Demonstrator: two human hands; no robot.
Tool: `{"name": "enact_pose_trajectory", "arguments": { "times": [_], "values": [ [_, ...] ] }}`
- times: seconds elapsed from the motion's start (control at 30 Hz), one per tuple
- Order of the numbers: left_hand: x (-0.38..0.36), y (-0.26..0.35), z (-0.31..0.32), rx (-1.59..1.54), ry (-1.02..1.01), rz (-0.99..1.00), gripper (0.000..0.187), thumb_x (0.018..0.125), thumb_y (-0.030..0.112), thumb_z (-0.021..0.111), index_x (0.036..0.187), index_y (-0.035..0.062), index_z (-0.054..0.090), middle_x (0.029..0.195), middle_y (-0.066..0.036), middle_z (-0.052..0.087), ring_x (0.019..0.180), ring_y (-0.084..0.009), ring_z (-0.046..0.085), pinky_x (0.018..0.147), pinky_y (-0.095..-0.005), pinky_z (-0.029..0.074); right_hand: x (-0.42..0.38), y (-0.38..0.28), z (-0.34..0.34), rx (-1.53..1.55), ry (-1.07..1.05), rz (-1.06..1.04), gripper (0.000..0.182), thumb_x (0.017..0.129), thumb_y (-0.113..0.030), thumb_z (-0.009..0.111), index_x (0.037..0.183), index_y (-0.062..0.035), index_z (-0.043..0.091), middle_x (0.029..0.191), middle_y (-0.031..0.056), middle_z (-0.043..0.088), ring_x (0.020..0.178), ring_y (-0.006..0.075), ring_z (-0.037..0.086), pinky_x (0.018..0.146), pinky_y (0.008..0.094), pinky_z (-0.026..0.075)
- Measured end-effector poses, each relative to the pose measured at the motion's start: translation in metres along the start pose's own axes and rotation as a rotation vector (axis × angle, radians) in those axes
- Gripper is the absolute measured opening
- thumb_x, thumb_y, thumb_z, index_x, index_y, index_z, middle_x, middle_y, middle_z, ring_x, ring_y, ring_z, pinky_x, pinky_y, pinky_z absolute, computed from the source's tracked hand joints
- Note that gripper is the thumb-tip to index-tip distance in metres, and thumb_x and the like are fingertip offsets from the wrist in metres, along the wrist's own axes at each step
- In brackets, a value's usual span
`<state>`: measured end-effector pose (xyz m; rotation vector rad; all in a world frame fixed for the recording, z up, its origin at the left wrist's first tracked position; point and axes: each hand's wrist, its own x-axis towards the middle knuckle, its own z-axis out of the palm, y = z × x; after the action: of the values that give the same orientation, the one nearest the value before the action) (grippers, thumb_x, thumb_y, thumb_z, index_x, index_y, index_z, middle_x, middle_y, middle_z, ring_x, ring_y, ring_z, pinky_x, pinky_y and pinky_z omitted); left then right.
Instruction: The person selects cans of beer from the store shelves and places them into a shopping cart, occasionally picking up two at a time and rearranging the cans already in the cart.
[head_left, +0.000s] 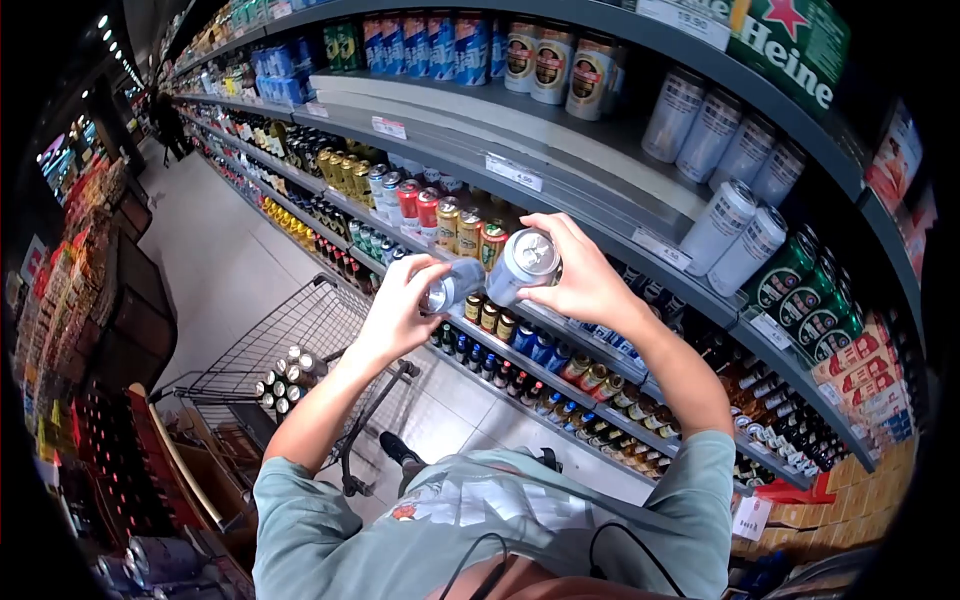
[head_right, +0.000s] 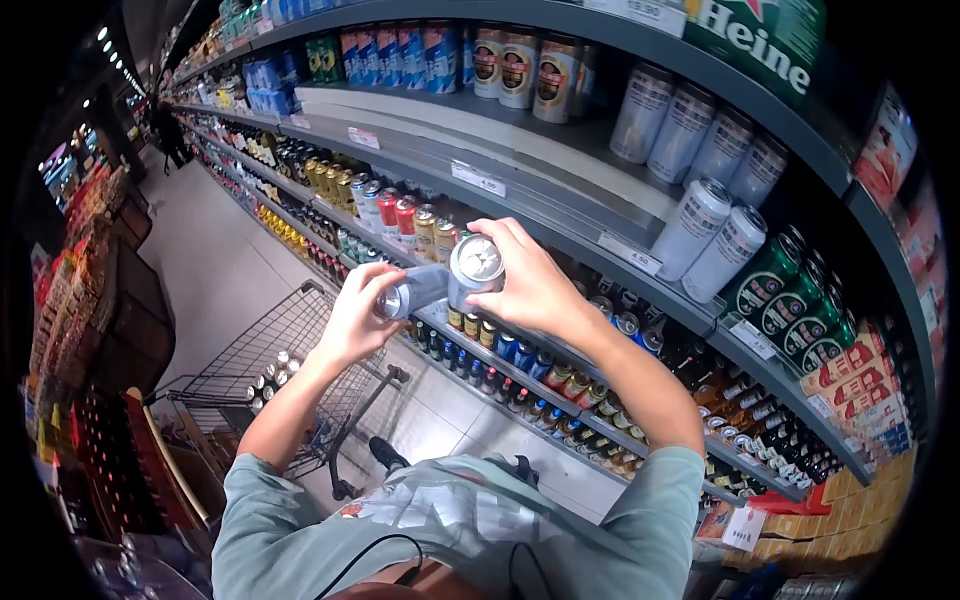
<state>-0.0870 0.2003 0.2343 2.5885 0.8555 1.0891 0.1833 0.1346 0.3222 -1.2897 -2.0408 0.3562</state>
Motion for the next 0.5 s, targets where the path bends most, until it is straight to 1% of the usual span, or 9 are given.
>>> {"name": "enact_pose_trajectory", "arguments": {
  "times": [0.03, 0.1, 0.13, 0.2, 0.27, 0.3, 0.4, 0.43, 0.5],
  "values": [
    [-0.023, -0.014, 0.004, -0.018, -0.007, -0.085, 0.071, 0.060, 0.000, 0.084, 0.125, 0.0071, 0.058, 0.124, -0.014, 0.053, 0.118, -0.0336, 0.054, 0.097, -0.0403, 0.049, 0.006, 0.006, 0.018, 0.032, -0.043, 0.012, 0.081, 0.066, -0.009, 0.086, 0.136, -0.0023, 0.045, 0.131, 0.0170, 0.051, 0.122, 0.0343, 0.054, 0.103, 0.0389, 0.045],
    [-0.072, -0.040, 0.012, -0.011, -0.002, -0.250, 0.065, 0.060, 0.000, 0.082, 0.121, 0.0068, 0.060, 0.121, -0.013, 0.054, 0.113, -0.0318, 0.056, 0.092, -0.0378, 0.052, 0.019, 0.021, 0.060, 0.045, -0.138, 0.049, 0.083, 0.064, -0.010, 0.088, 0.136, -0.0020, 0.046, 0.130, 0.0168, 0.051, 0.122, 0.0333, 0.055, 0.103, 0.0385, 0.045],
    [-0.096, -0.052, 0.015, -0.044, -0.008, -0.367, 0.063, 0.059, 0.000, 0.081, 0.119, 0.0075, 0.061, 0.119, -0.011, 0.054, 0.110, -0.0312, 0.056, 0.091, -0.0377, 0.051, 0.026, 0.027, 0.082, 0.053, -0.184, 0.047, 0.083, 0.064, -0.011, 0.088, 0.136, -0.0019, 0.047, 0.130, 0.0168, 0.051, 0.122, 0.0330, 0.055, 0.103, 0.0385, 0.045],
    [-0.139, -0.070, 0.013, 0.031, 0.006, -0.491, 0.063, 0.057, 0.000, 0.081, 0.117, 0.0083, 0.062, 0.117, -0.010, 0.055, 0.106, -0.0309, 0.056, 0.090, -0.0376, 0.051, 0.040, 0.035, 0.131, 0.143, -0.240, 0.089, 0.082, 0.062, -0.010, 0.089, 0.133, -0.0004, 0.049, 0.126, 0.0166, 0.053, 0.118, 0.0329, 0.056, 0.102, 0.0384, 0.046],
    [-0.175, -0.087, 0.009, 0.082, 0.072, -0.593, 0.060, 0.058, 0.002, 0.080, 0.114, 0.0086, 0.063, 0.115, -0.009, 0.056, 0.103, -0.0309, 0.056, 0.090, -0.0384, 0.050, 0.057, 0.043, 0.181, 0.112, -0.285, 0.032, 0.081, 0.061, -0.009, 0.089, 0.132, 0.0003, 0.051, 0.125, 0.0166, 0.053, 0.116, 0.0331, 0.057, 0.100, 0.0380, 0.047],
    [-0.191, -0.095, 0.006, 0.079, 0.093, -0.658, 0.059, 0.058, 0.002, 0.080, 0.114, 0.0086, 0.063, 0.115, -0.009, 0.057, 0.103, -0.0308, 0.056, 0.089, -0.0386, 0.050, 0.066, 0.041, 0.204, 0.080, -0.309, 0.040, 0.080, 0.060, -0.008, 0.089, 0.131, 0.0009, 0.051, 0.125, 0.0174, 0.053, 0.114, 0.0335, 0.058, 0.099, 0.0379, 0.047],
    [-0.231, -0.124, -0.004, 0.089, 0.137, -0.819, 0.059, 0.058, 0.002, 0.080, 0.115, 0.0090, 0.063, 0.115, -0.008, 0.056, 0.104, -0.0304, 0.055, 0.089, -0.0387, 0.050, 0.092, 0.045, 0.285, 0.150, -0.377, 0.066, 0.081, 0.060, -0.007, 0.089, 0.131, 0.0005, 0.052, 0.125, 0.0179, 0.052, 0.113, 0.0341, 0.058, 0.098, 0.0382, 0.048],
    [-0.244, -0.137, -0.004, 0.095, 0.160, -0.855, 0.059, 0.059, 0.003, 0.080, 0.115, 0.0096, 0.063, 0.115, -0.008, 0.056, 0.104, -0.0304, 0.055, 0.089, -0.0392, 0.050, 0.100, 0.044, 0.311, 0.197, -0.407, 0.109, 0.080, 0.059, -0.007, 0.088, 0.130, 0.0001, 0.052, 0.125, 0.0179, 0.051, 0.113, 0.0346, 0.058, 0.098, 0.0388, 0.048],
    [-0.266, -0.165, -0.008, 0.105, 0.179, -0.904, 0.059, 0.060, 0.003, 0.080, 0.116, 0.0101, 0.063, 0.116, -0.008, 0.056, 0.106, -0.0313, 0.055, 0.089, -0.0400, 0.050, 0.114, 0.047, 0.365, 0.169, -0.431, 0.037, 0.075, 0.061, -0.007, 0.087, 0.127, 0.0000, 0.052, 0.125, 0.0189, 0.051, 0.113, 0.0363, 0.057, 0.098, 0.0398, 0.048]
  ]
}}
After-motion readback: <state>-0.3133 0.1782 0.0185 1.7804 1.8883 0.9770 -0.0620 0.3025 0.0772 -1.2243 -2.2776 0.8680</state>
